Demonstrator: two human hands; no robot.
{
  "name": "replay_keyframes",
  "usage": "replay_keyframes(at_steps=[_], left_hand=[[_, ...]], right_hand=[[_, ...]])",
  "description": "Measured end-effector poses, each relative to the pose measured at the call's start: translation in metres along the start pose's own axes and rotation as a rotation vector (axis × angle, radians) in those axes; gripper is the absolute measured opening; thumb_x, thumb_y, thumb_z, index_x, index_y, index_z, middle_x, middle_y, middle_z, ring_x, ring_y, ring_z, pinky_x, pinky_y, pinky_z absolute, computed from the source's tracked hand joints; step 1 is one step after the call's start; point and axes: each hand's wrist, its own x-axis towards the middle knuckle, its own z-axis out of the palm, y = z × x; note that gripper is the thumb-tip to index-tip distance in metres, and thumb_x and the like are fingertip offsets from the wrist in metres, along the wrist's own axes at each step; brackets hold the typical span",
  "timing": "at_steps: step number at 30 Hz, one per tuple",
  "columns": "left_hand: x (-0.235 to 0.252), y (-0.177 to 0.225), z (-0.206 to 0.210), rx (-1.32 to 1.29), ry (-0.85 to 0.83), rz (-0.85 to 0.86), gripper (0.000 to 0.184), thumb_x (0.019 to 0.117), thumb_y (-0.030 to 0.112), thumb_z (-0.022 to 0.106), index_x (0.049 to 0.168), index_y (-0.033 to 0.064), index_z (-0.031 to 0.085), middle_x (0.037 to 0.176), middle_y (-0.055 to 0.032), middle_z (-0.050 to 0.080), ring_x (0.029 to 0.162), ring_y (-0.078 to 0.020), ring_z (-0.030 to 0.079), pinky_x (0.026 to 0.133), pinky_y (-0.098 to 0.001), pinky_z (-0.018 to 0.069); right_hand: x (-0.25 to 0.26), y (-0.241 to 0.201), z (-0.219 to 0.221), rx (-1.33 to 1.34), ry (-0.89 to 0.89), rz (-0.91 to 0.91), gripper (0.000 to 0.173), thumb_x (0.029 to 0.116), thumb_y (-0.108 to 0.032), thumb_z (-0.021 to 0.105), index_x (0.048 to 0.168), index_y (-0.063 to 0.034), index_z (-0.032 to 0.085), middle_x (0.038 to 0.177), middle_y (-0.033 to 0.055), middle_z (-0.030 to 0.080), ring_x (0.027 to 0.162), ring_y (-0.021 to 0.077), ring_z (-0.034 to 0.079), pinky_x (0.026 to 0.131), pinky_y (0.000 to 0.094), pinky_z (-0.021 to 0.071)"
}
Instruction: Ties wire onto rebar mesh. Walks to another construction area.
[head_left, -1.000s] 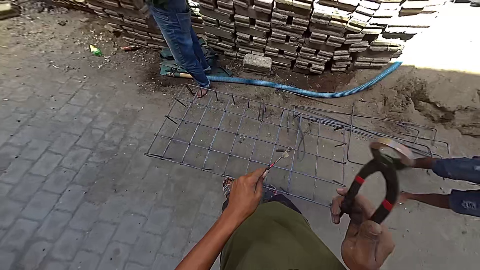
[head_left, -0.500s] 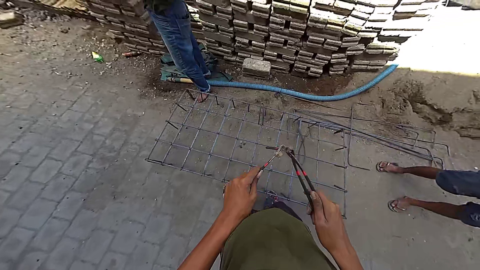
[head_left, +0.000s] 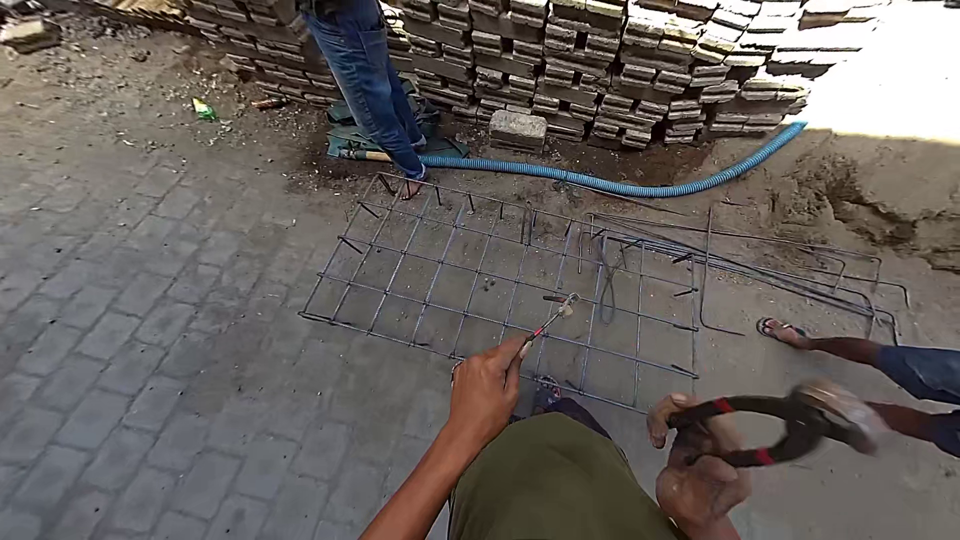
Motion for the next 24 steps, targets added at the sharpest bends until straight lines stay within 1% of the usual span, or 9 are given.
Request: replay_keyframes(at_steps=[3, 6, 9, 12, 13, 15, 18, 21, 24], left_hand=[[0.005, 0.006, -0.008, 0.028, -0.104, -0.058, 0.033, 0.1048, 0.020, 0.050, 0.121, 0.0070, 0.075, 0.086, -0.0171, 0.075, 0.076, -0.0371, 0.072, 0.069, -0.0580, 0.0539], [0.009, -0.008, -0.009, 0.015, -0.151, -0.128, 0.035, 0.1064, 0.021, 0.047, 0.124, 0.0072, 0.073, 0.090, -0.0190, 0.075, 0.081, -0.0390, 0.072, 0.073, -0.0604, 0.0528], [0.001, -0.007, -0.006, 0.019, -0.064, -0.058, 0.034, 0.1046, 0.020, 0.048, 0.120, 0.0064, 0.075, 0.084, -0.0173, 0.074, 0.074, -0.0367, 0.072, 0.066, -0.0576, 0.0536], [-0.005, 0.004, -0.012, 0.025, -0.053, -0.020, 0.033, 0.1034, 0.018, 0.050, 0.120, 0.0063, 0.076, 0.085, -0.0172, 0.075, 0.074, -0.0363, 0.073, 0.067, -0.0573, 0.0546], [-0.008, 0.003, -0.012, 0.006, -0.056, -0.021, 0.033, 0.1032, 0.018, 0.050, 0.120, 0.0064, 0.076, 0.084, -0.0168, 0.075, 0.073, -0.0358, 0.072, 0.066, -0.0574, 0.0542], [-0.010, 0.001, -0.014, -0.045, 0.007, 0.003, 0.034, 0.1027, 0.020, 0.048, 0.115, 0.0073, 0.077, 0.078, -0.0124, 0.073, 0.065, -0.0294, 0.070, 0.060, -0.0521, 0.0531], [-0.024, 0.013, -0.015, -0.144, 0.054, 0.074, 0.036, 0.1032, 0.023, 0.046, 0.112, 0.0091, 0.077, 0.074, -0.0043, 0.071, 0.057, -0.0151, 0.062, 0.054, -0.0377, 0.0500], [-0.029, 0.032, -0.023, -0.302, 0.111, 0.182, 0.037, 0.1071, 0.027, 0.044, 0.111, 0.0078, 0.076, 0.073, -0.0002, 0.067, 0.055, -0.0021, 0.052, 0.053, -0.0206, 0.0440], [-0.038, 0.045, -0.033, -0.448, 0.071, 0.284, 0.039, 0.1104, 0.030, 0.042, 0.113, 0.0045, 0.072, 0.081, -0.0032, 0.070, 0.063, 0.0029, 0.054, 0.062, -0.0124, 0.0456]], right_hand=[[-0.002, 0.011, 0.003, -0.328, -0.254, 0.459, 0.054, 0.1081, -0.040, 0.029, 0.111, -0.0042, 0.069, 0.062, 0.0010, 0.060, 0.050, 0.0138, 0.055, 0.051, 0.0362, 0.0480], [0.012, -0.029, -0.015, -0.213, -0.174, 0.195, 0.061, 0.1116, -0.048, 0.026, 0.119, -0.0008, 0.064, 0.071, -0.0048, 0.062, 0.056, -0.0002, 0.055, 0.051, 0.0185, 0.0495], [0.001, -0.015, -0.007, -0.010, -0.043, 0.000, 0.056, 0.1081, -0.057, 0.029, 0.126, -0.0189, 0.064, 0.079, -0.0091, 0.067, 0.065, -0.0037, 0.061, 0.060, 0.0142, 0.0516], [-0.016, 0.017, 0.003, -0.257, -0.295, 0.443, 0.051, 0.1074, -0.040, 0.031, 0.107, -0.0051, 0.069, 0.063, 0.0006, 0.061, 0.049, 0.0124, 0.056, 0.050, 0.0350, 0.0493], [-0.013, 0.013, 0.001, -0.280, -0.333, 0.519, 0.054, 0.1072, -0.039, 0.029, 0.108, -0.0014, 0.068, 0.063, -0.0006, 0.062, 0.048, 0.0104, 0.055, 0.049, 0.0323, 0.0498], [0.004, 0.001, -0.008, -0.132, -0.212, 0.377, 0.060, 0.1112, -0.044, 0.026, 0.115, 0.0035, 0.063, 0.066, -0.0062, 0.062, 0.050, 0.0007, 0.055, 0.048, 0.0208, 0.0513], [0.023, -0.019, -0.026, 0.149, -0.014, 0.256, 0.054, 0.1092, -0.053, 0.032, 0.122, -0.0093, 0.061, 0.071, -0.0106, 0.064, 0.057, -0.0003, 0.060, 0.051, 0.0175, 0.0534], [0.041, -0.025, -0.024, 0.331, 0.014, 0.219, 0.032, 0.1059, -0.040, 0.054, 0.121, -0.0148, 0.066, 0.072, -0.0090, 0.066, 0.056, 0.0012, 0.060, 0.052, 0.0173, 0.0535], [0.048, -0.036, -0.012, 0.511, 0.022, 0.210, 0.029, 0.0984, -0.025, 0.069, 0.125, -0.0122, 0.069, 0.071, -0.0044, 0.069, 0.053, 0.0013, 0.060, 0.049, 0.0174, 0.0531]])
